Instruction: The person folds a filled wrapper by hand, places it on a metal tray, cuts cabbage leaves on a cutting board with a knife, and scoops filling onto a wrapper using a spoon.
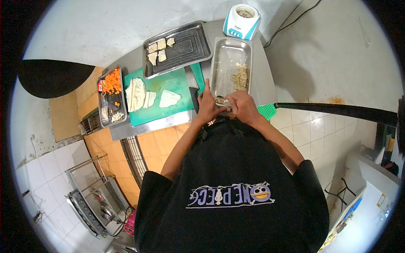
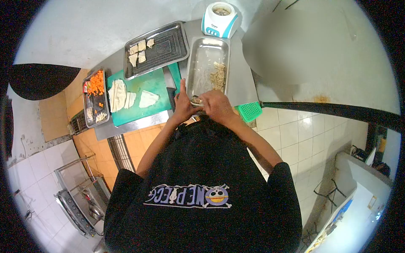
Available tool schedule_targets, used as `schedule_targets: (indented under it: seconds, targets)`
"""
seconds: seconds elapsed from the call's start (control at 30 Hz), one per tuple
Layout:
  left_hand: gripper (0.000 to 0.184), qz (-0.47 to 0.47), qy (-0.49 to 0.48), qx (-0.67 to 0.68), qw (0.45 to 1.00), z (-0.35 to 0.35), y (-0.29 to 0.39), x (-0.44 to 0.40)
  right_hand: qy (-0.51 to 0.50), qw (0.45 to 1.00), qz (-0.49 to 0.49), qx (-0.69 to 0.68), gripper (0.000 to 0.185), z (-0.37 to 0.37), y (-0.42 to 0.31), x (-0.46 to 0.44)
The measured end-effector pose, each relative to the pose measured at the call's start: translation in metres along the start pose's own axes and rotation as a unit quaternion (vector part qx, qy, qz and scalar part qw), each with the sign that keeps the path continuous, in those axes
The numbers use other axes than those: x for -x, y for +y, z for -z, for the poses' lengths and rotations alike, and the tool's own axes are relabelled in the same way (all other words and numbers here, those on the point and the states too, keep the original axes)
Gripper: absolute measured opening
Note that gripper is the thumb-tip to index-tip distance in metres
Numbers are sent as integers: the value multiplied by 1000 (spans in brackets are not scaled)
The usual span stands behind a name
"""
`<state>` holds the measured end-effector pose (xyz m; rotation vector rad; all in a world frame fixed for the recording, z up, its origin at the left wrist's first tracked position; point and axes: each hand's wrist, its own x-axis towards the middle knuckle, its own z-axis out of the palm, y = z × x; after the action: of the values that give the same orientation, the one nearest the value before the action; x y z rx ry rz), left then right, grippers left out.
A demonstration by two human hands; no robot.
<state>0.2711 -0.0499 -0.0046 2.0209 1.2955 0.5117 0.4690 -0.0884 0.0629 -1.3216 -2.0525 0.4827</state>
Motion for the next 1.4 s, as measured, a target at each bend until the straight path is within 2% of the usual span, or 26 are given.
schedule_targets:
  seconds: [0.07,0.1,0.17,0.3,0.37,0.47,0.6,0.7,0.77,0.87,1.07,1.33,1.4]
  targets:
    - [154,2,0,0,1000,1,2,0,94,991,-85,-47,23,-6,15,5]
    - [156,4,-2,1,1000,1,2,1,92,991,-84,-48,23,-1,13,5]
    - [156,-2,2,-4,1000,-1,0,1,15,944,-319,-89,29,16,7,2]
    - [156,-2,4,-6,1000,3,6,0,71,942,-317,-82,33,8,13,13]
    - [156,7,2,11,1000,2,6,0,83,964,-248,-37,31,-4,22,21]
    - [156,20,1,20,1000,5,9,-1,79,978,-192,-28,28,-8,16,28]
    - [156,17,3,23,1000,4,9,-1,56,983,-174,-32,25,-6,12,28]
    - [155,6,9,-16,1000,3,9,0,106,982,-154,-26,22,-8,19,22]
    - [155,6,12,-2,1000,3,7,1,72,990,-122,-26,24,-12,29,22]
    - [155,9,12,19,1000,3,7,1,44,984,-161,-58,26,-13,27,24]
    - [157,14,11,19,1000,3,7,1,58,974,-206,-74,29,-12,16,28]
    - [159,17,-11,36,999,1,2,1,71,980,-180,-40,29,-10,-8,13]
    - [160,-14,58,-16,998,-4,1,3,72,979,-187,-31,30,-11,-10,10]
